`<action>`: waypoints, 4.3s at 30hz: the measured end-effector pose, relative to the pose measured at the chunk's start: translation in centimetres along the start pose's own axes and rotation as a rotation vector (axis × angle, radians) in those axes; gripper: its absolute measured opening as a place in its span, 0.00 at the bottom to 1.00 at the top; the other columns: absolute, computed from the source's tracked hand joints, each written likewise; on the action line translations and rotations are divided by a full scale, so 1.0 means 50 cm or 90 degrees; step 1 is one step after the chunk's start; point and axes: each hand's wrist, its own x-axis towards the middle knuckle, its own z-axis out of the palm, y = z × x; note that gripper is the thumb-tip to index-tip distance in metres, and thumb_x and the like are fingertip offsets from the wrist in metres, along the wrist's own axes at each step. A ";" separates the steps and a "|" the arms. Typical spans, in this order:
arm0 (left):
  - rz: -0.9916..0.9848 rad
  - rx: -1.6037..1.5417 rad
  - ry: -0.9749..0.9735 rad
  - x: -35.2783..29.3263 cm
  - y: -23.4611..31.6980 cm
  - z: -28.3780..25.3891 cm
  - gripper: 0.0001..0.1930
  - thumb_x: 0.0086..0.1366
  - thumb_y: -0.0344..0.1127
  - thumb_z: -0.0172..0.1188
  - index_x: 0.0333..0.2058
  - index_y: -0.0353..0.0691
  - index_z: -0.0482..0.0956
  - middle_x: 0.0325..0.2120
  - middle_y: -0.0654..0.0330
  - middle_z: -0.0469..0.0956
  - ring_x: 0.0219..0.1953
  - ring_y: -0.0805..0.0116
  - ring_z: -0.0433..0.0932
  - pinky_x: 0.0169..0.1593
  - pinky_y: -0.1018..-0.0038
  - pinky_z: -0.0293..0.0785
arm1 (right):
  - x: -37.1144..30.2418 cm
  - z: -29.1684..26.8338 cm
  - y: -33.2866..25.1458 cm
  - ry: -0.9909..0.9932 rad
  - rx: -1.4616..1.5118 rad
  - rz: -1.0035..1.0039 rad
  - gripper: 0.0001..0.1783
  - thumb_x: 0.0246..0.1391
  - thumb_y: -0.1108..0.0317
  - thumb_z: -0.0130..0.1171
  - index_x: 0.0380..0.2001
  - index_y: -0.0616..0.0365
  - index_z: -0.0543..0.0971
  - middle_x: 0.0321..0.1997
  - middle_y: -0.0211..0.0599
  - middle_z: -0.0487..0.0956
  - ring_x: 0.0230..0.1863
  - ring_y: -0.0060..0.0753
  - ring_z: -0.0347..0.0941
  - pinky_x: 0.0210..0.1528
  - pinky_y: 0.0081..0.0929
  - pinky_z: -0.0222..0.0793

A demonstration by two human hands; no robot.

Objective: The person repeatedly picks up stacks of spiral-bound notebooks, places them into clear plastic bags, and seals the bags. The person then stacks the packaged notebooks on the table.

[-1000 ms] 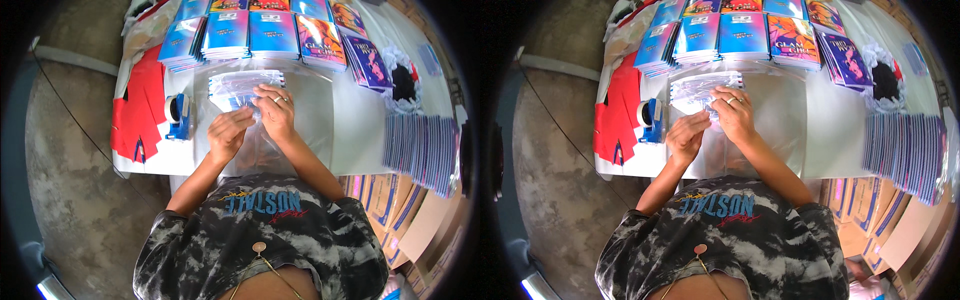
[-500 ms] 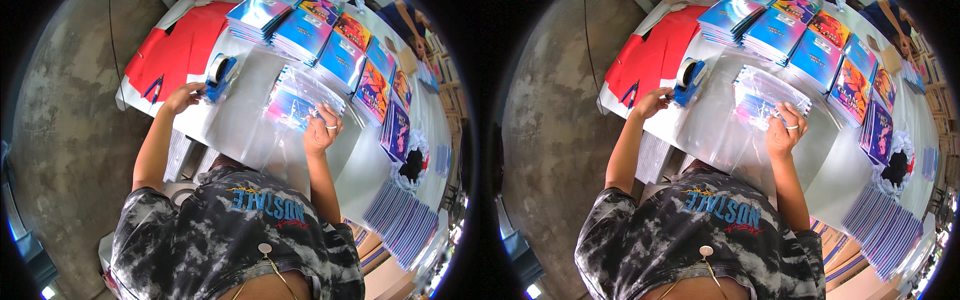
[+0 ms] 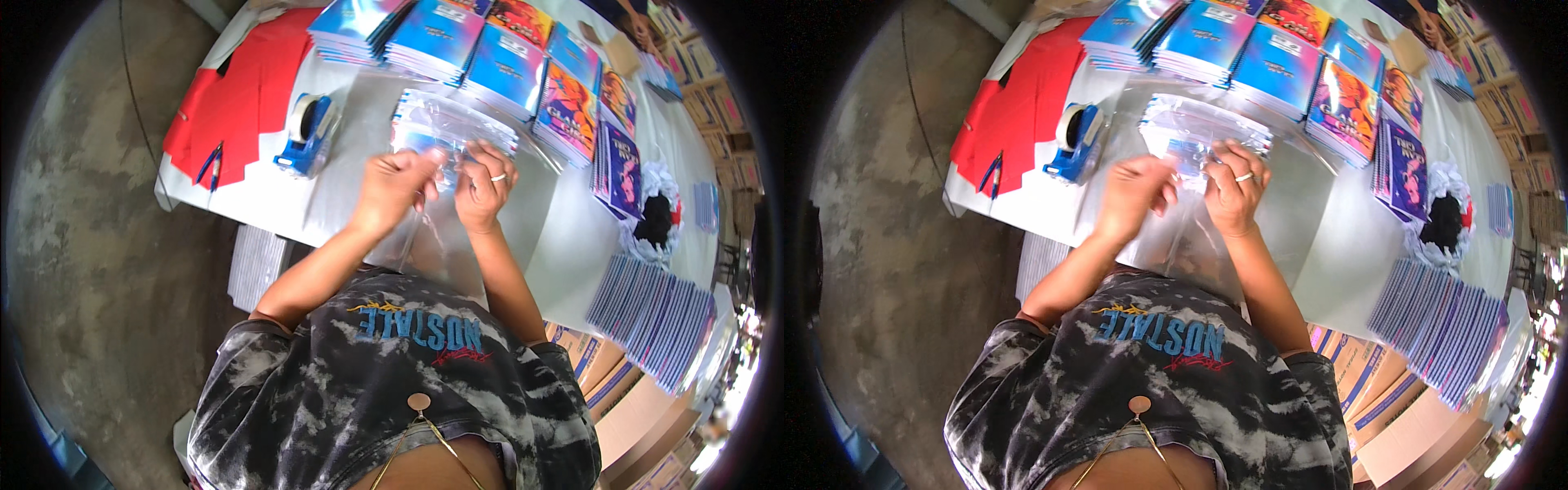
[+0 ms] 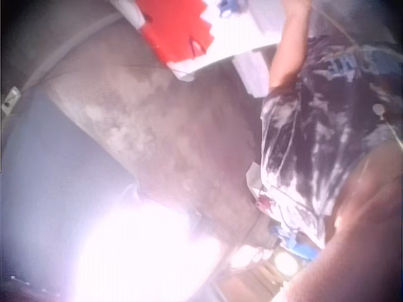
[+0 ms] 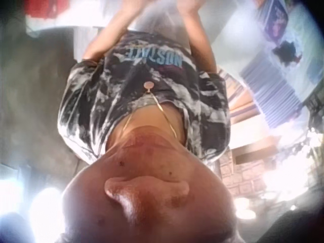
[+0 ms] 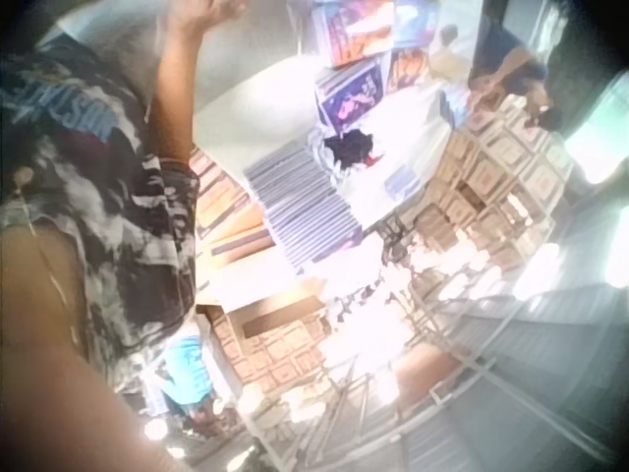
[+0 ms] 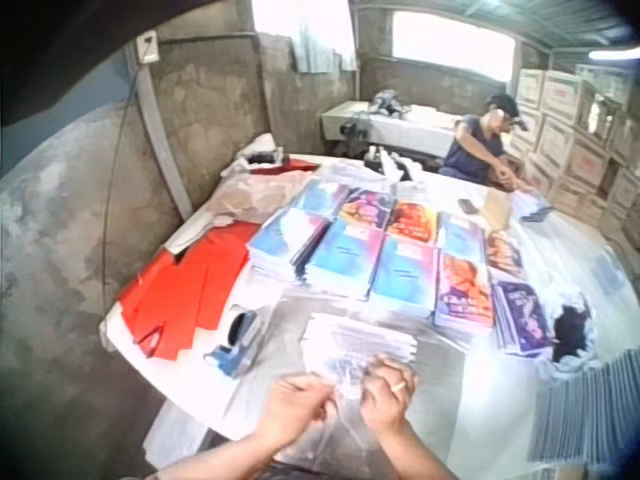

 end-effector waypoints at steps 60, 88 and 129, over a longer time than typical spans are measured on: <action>0.271 0.530 -1.094 0.276 0.053 0.581 0.18 0.60 0.38 0.55 0.49 0.41 0.73 0.38 0.55 0.78 0.41 0.62 0.77 0.46 0.64 0.71 | -0.134 -0.490 0.271 0.113 0.126 0.760 0.20 0.44 0.71 0.63 0.43 0.63 0.76 0.51 0.45 0.72 0.49 0.36 0.69 0.51 0.30 0.63; 0.422 0.788 -0.334 0.097 -0.191 -0.121 0.29 0.50 0.44 0.63 0.52 0.48 0.71 0.57 0.55 0.64 0.61 0.56 0.60 0.59 0.54 0.53 | -0.101 0.070 0.096 -0.187 -0.100 0.612 0.27 0.49 0.70 0.54 0.53 0.63 0.65 0.55 0.55 0.64 0.58 0.50 0.59 0.61 0.39 0.51; 0.076 0.561 0.106 0.243 -0.054 -0.246 0.14 0.60 0.36 0.58 0.36 0.29 0.69 0.29 0.50 0.74 0.31 0.67 0.73 0.38 0.74 0.69 | -0.116 0.042 0.046 -0.284 0.203 0.753 0.20 0.52 0.70 0.54 0.49 0.65 0.73 0.54 0.43 0.68 0.49 0.30 0.70 0.48 0.22 0.66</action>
